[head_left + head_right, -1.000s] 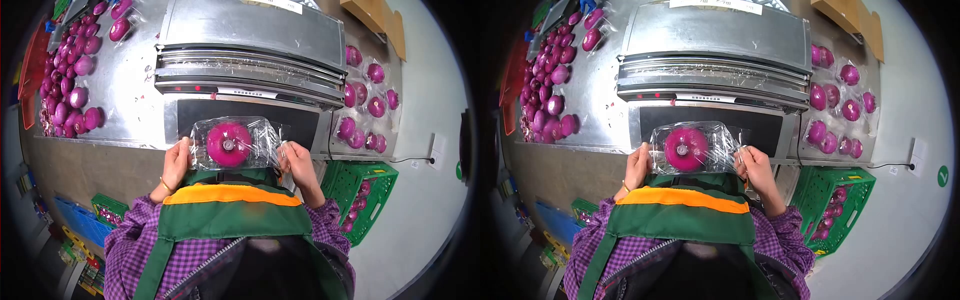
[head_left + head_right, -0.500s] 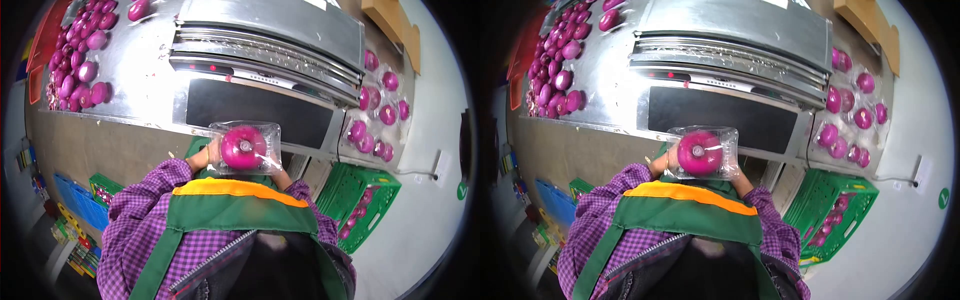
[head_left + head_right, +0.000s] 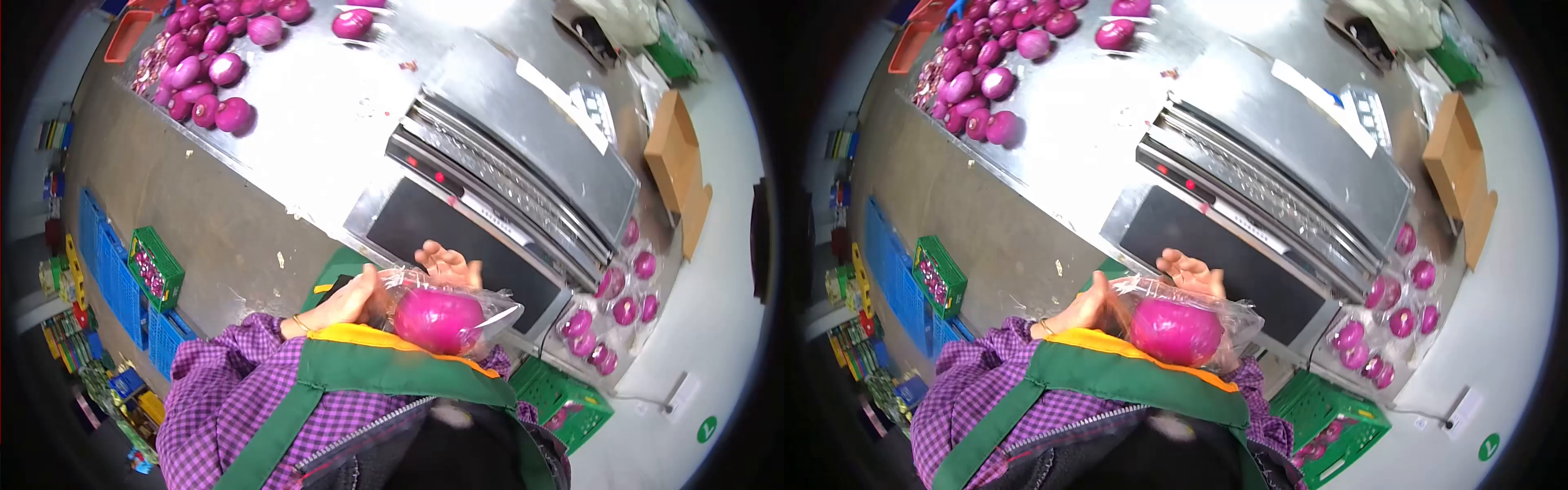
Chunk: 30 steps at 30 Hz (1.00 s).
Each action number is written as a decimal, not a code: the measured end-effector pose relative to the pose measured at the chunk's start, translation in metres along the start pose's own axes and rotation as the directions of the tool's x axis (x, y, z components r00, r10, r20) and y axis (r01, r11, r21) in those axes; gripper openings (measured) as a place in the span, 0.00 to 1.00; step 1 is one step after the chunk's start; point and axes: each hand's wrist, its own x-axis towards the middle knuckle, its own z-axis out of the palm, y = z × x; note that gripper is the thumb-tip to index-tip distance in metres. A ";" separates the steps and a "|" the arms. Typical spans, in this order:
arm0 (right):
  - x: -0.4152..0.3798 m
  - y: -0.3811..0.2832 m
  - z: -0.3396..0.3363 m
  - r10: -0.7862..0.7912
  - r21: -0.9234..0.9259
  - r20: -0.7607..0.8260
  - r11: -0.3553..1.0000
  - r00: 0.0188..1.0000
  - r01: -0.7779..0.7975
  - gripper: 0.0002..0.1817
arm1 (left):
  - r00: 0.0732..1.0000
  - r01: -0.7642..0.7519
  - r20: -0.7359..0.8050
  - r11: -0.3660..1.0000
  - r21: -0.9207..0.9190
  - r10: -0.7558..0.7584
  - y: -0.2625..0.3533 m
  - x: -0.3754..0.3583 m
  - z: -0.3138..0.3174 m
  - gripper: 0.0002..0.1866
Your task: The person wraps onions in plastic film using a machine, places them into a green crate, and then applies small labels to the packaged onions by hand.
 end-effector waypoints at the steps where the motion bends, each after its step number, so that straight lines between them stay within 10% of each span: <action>1: 0.009 -0.006 0.014 -0.091 0.469 0.095 0.883 0.991 0.036 0.33 | 0.999 -0.048 -0.021 0.993 -0.103 0.046 0.002 -0.005 0.001 0.44; 3: 0.022 -0.018 0.013 -0.160 0.404 0.429 0.914 0.889 -0.031 0.37 | 0.969 -0.234 0.047 0.963 -0.136 0.242 0.018 -0.013 -0.003 0.41; 5: 0.029 -0.044 0.030 -0.072 0.110 0.327 0.993 0.942 0.037 0.41 | 0.943 -0.300 -0.069 0.921 0.251 0.326 0.029 -0.017 -0.039 0.33; 9: 0.105 -0.035 0.086 0.090 -0.651 0.116 0.759 0.989 0.007 0.31 | 0.823 -0.159 -0.526 0.976 0.151 0.216 0.085 -0.028 -0.108 0.29; 16: 0.279 0.094 0.077 0.204 -0.563 -0.167 0.783 0.965 -0.263 0.35 | 0.692 -0.098 -0.607 0.884 0.456 0.390 0.142 -0.001 -0.321 0.24; 19: 0.290 0.071 0.084 0.215 -0.673 -0.202 0.678 0.956 -0.295 0.39 | 0.666 0.283 -0.621 0.630 0.723 0.413 0.171 0.007 -0.355 0.18; 23: 0.299 -0.043 0.132 0.297 -0.944 0.002 0.315 0.955 -0.096 0.34 | 0.608 0.219 -0.431 0.380 0.899 0.667 0.237 0.054 -0.365 0.22; 26: 0.383 -0.099 0.126 0.002 -0.995 -0.013 -0.104 1.000 -0.013 0.30 | 0.680 -0.065 -0.504 0.727 0.683 0.533 0.288 0.139 -0.356 0.27; 30: 0.514 -0.124 0.069 -0.293 -0.842 -0.035 -0.506 0.955 -0.186 0.31 | 0.731 -0.091 -0.502 0.795 0.599 0.462 0.334 0.234 -0.364 0.28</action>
